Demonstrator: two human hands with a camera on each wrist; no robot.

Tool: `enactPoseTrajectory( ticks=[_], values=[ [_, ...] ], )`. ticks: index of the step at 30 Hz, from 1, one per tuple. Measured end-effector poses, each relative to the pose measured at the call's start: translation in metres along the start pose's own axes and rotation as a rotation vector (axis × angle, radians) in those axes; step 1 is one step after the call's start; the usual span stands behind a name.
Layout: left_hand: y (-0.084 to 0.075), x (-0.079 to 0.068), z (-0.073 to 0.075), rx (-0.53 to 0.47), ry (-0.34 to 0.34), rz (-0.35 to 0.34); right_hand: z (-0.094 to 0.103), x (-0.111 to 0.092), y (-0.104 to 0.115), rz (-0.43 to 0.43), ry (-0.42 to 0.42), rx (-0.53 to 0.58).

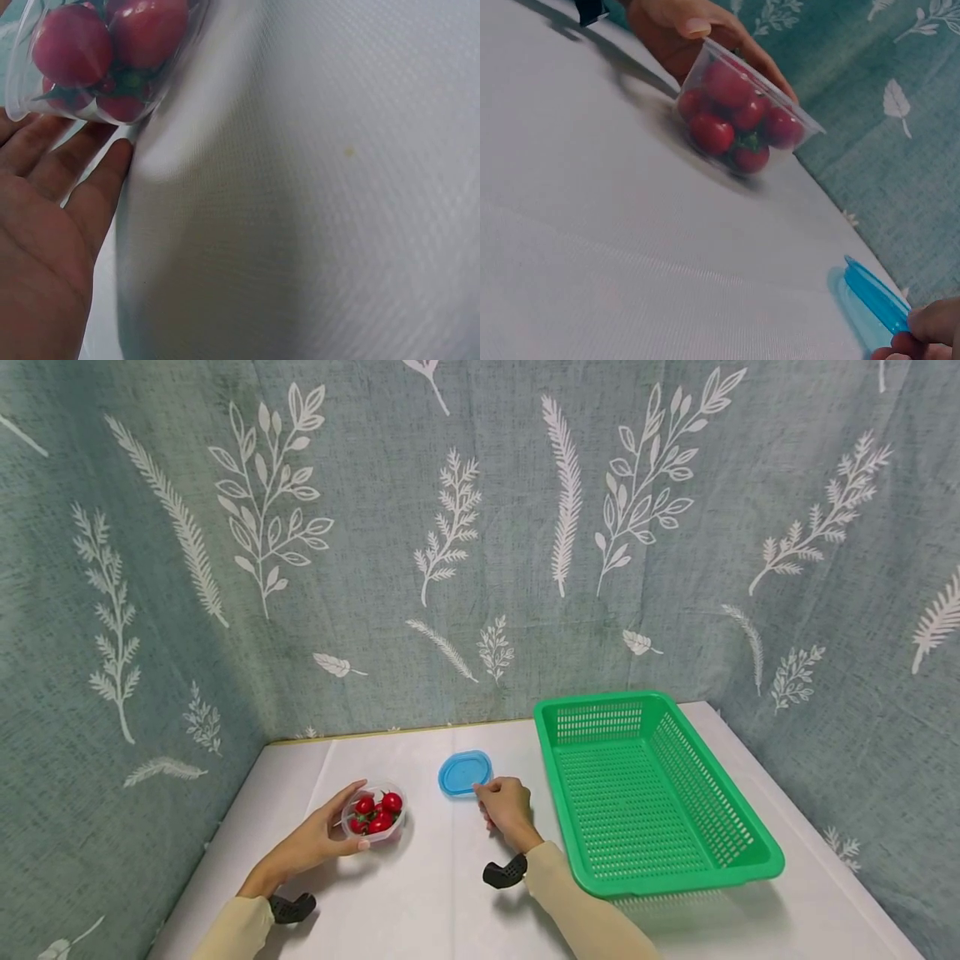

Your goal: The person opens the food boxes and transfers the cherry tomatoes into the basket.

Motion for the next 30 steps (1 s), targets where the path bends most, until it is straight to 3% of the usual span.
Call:
enactPoseTrajectory(
  ticks=[7,12,22,30],
  values=[
    [-0.001,0.001,-0.001,0.014,0.013,-0.002,0.003,-0.001,0.0,-0.008,-0.047,-0.032],
    [-0.002,0.0,-0.001,-0.011,0.037,-0.004,0.002,-0.002,0.002,0.001,-0.045,0.005],
    [-0.002,0.001,0.0,0.004,-0.015,0.012,-0.016,-0.011,0.03,0.112,0.094,0.015],
    [-0.005,0.0,-0.001,0.027,-0.016,0.013,-0.032,-0.026,0.06,0.224,0.198,-0.027]
  ],
)
Point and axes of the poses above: each hand's wrist, its own x-axis towards the middle knuckle, its own z-axis out of the back of the hand, y = z × x, the point moved 9 cm from there along x, towards the middle knuckle, and after that the axes turned 5 degrees about -y, right-handed, at the moved point
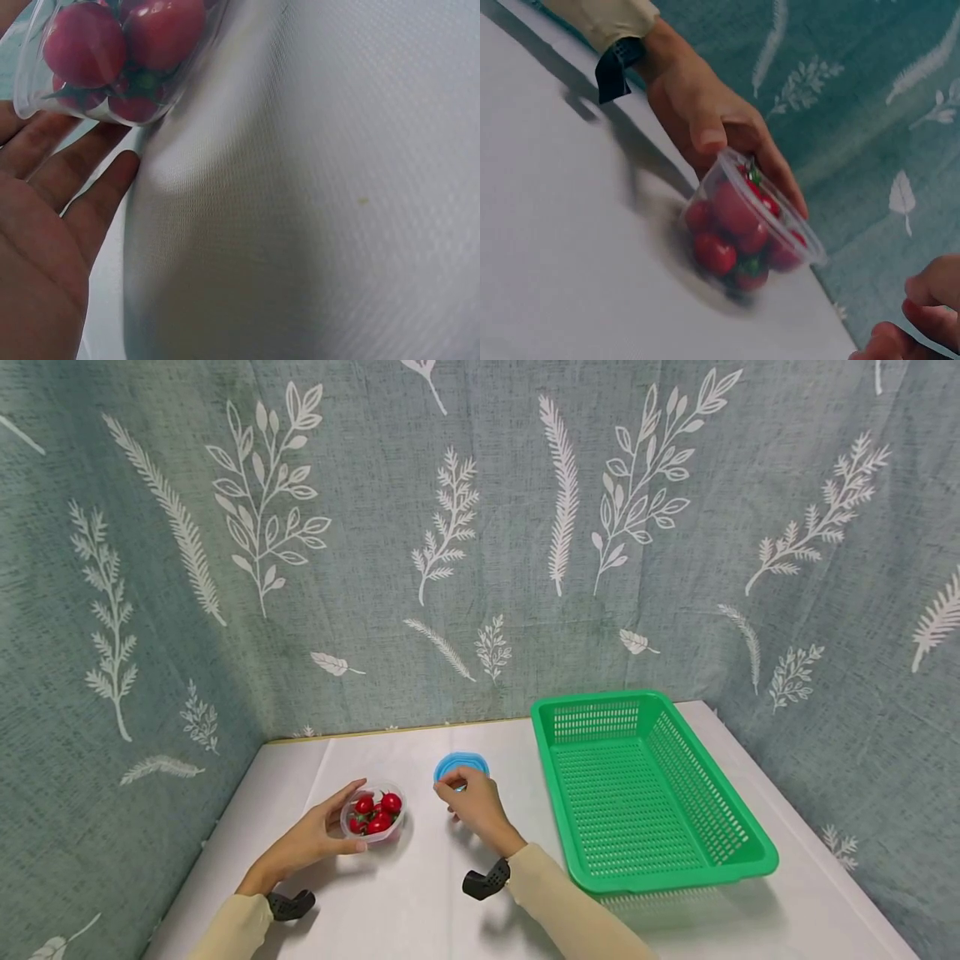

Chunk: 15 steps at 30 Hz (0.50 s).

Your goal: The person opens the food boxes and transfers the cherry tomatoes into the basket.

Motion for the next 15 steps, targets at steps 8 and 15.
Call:
enactPoseTrajectory(
  ticks=[8,15],
  values=[
    [-0.001,-0.001,0.0,0.018,-0.016,-0.004,-0.017,-0.003,0.025,0.095,0.077,-0.081],
    [0.002,-0.001,-0.001,-0.001,-0.034,0.004,-0.041,-0.005,0.037,0.195,0.185,-0.218]
  ],
)
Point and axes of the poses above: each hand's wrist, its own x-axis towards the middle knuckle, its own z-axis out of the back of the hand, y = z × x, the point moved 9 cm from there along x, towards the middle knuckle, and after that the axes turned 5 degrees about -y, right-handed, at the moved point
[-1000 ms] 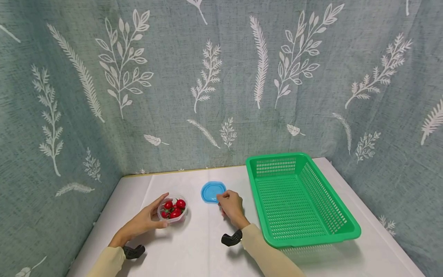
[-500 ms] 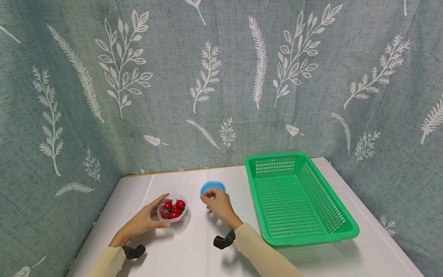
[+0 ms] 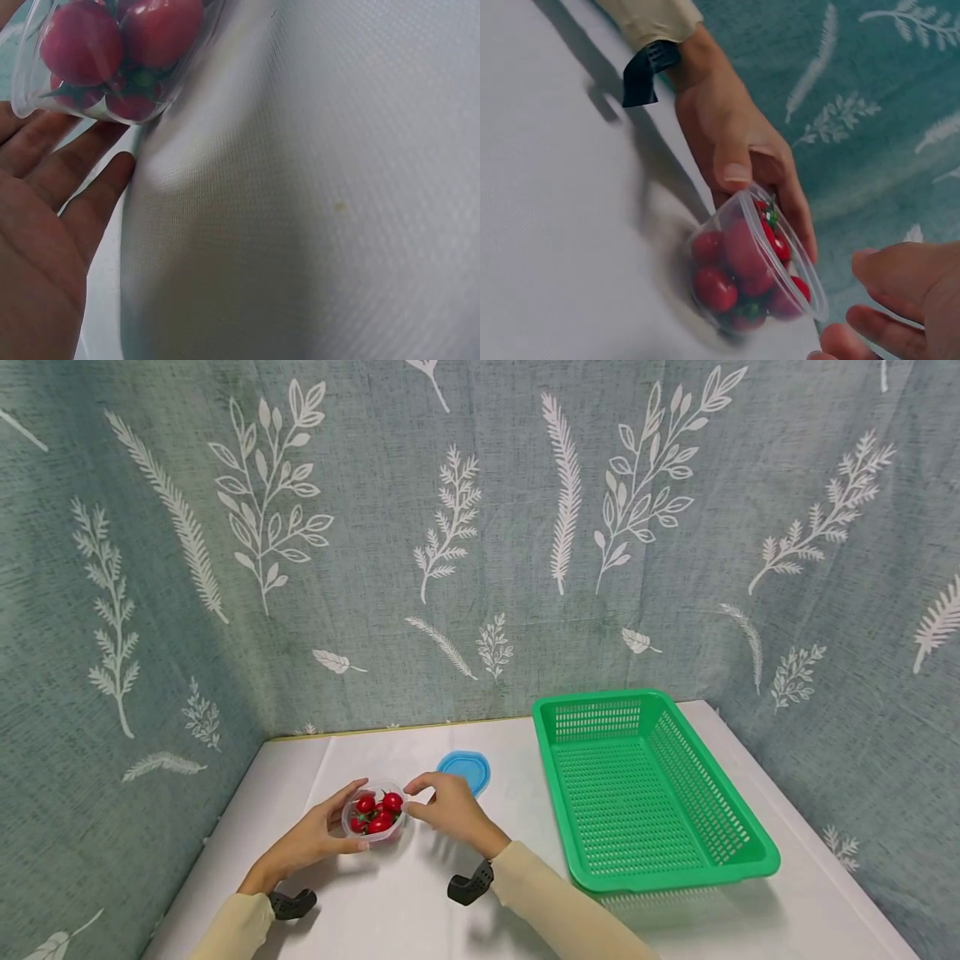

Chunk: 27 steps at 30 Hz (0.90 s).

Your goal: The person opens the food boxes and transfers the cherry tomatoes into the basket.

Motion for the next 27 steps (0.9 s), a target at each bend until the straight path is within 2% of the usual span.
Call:
enactPoseTrajectory(
  ticks=[6,15,24,27],
  values=[
    [0.0,0.0,0.001,0.003,0.0,-0.02,-0.018,0.005,0.013,0.087,0.059,-0.106],
    [-0.001,0.0,0.001,-0.005,0.004,-0.023,-0.033,0.012,0.019,0.105,0.103,-0.196],
    [-0.003,0.0,0.001,0.018,0.007,-0.045,-0.042,0.018,0.023,0.146,0.097,-0.319],
    [-0.003,-0.001,0.0,-0.005,0.015,-0.046,-0.044,0.018,0.027,0.163,0.091,-0.377]
  ],
)
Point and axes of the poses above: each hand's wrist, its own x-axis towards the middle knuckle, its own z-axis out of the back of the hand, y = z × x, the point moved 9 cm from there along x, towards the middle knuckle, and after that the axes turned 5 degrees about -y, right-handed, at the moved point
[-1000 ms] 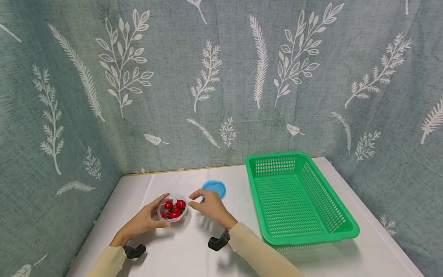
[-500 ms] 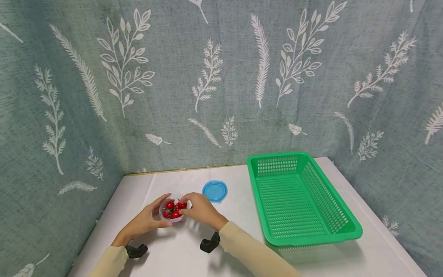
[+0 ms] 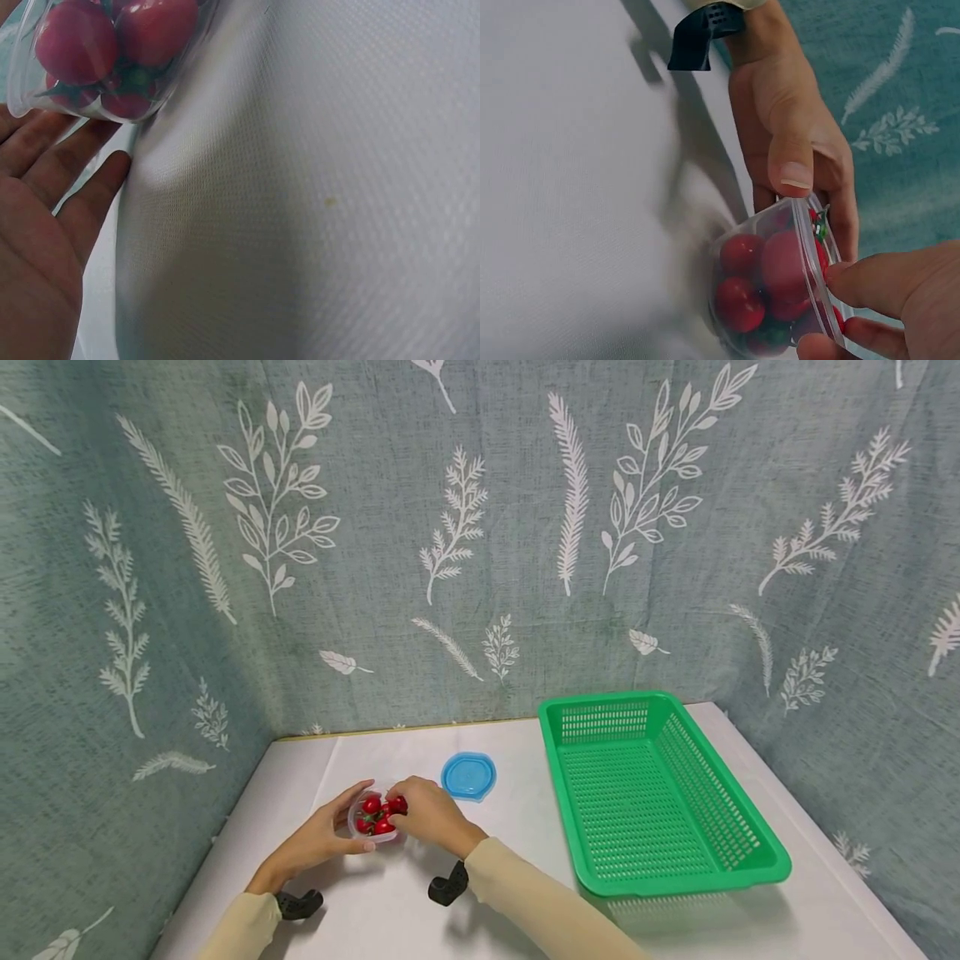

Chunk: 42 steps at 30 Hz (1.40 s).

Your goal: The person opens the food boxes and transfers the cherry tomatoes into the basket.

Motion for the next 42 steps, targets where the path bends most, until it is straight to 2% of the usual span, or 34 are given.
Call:
enactPoseTrajectory(
  ticks=[6,13,19,27,42],
  values=[
    [0.002,0.001,0.0,0.0,-0.004,0.017,-0.004,0.002,0.0,0.011,-0.017,-0.087],
    [0.005,0.001,0.001,0.03,-0.01,0.024,-0.008,0.004,-0.002,-0.014,0.024,-0.126],
    [0.004,0.002,0.0,0.019,-0.001,0.006,-0.007,0.005,0.003,0.009,0.035,-0.198],
    [0.004,0.001,0.0,0.003,-0.002,0.008,-0.008,0.006,0.009,0.057,0.044,-0.188],
    [-0.001,-0.002,0.0,-0.011,0.004,-0.001,-0.011,0.005,0.005,0.055,0.184,-0.206]
  ],
)
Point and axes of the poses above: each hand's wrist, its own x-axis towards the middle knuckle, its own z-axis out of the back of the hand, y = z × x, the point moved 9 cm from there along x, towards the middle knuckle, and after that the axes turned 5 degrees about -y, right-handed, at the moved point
